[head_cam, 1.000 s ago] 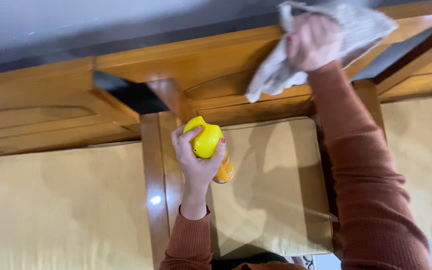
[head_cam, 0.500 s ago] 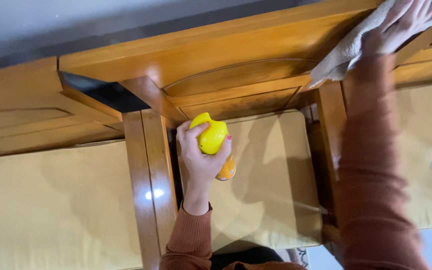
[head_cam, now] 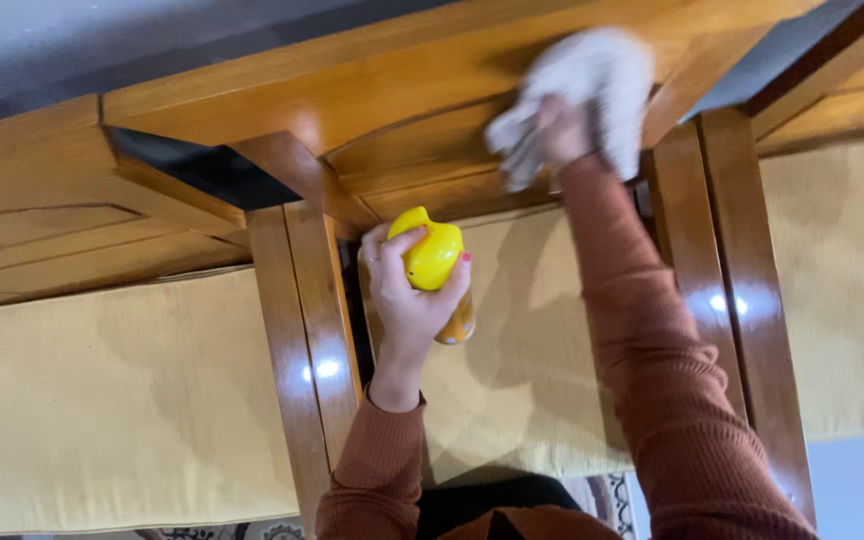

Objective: The person cleans the surfaces of a wooden table and several wooden chairs with cushions by spraying a liquid from a can and wiping the surfaces with a cloth.

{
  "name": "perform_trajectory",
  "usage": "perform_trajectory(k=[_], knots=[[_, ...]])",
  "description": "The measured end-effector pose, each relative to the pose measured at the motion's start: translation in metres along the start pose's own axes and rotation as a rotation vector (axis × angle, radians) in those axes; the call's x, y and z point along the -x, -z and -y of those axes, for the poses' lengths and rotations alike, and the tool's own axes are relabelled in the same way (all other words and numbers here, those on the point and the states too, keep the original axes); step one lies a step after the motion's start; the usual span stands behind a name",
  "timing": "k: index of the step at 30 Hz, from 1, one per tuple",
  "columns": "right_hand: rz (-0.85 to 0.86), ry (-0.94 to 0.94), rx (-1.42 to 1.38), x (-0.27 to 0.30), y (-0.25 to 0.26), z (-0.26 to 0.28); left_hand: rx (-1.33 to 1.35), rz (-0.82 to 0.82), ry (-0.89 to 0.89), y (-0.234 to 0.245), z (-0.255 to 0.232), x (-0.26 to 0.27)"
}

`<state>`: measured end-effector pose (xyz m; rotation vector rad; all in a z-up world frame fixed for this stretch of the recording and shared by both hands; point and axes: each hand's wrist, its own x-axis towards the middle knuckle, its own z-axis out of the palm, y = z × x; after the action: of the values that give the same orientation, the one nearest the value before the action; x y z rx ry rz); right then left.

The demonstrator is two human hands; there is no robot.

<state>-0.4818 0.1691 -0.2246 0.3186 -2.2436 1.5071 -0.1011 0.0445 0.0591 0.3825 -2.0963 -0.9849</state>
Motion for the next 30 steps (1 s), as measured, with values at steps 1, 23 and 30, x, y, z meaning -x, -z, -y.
perform_trajectory(k=[1,23,30], knots=[[-0.004,-0.07,-0.012,-0.004,0.018,-0.015,0.005,-0.01,0.026,0.0,0.0,0.0],[-0.307,-0.376,0.058,0.176,-0.007,0.045,-0.02,-0.01,0.22,-0.002,0.069,0.056],[-0.067,0.107,0.231,0.244,-0.042,0.111,-0.089,-0.056,0.262,0.039,0.093,0.077]])
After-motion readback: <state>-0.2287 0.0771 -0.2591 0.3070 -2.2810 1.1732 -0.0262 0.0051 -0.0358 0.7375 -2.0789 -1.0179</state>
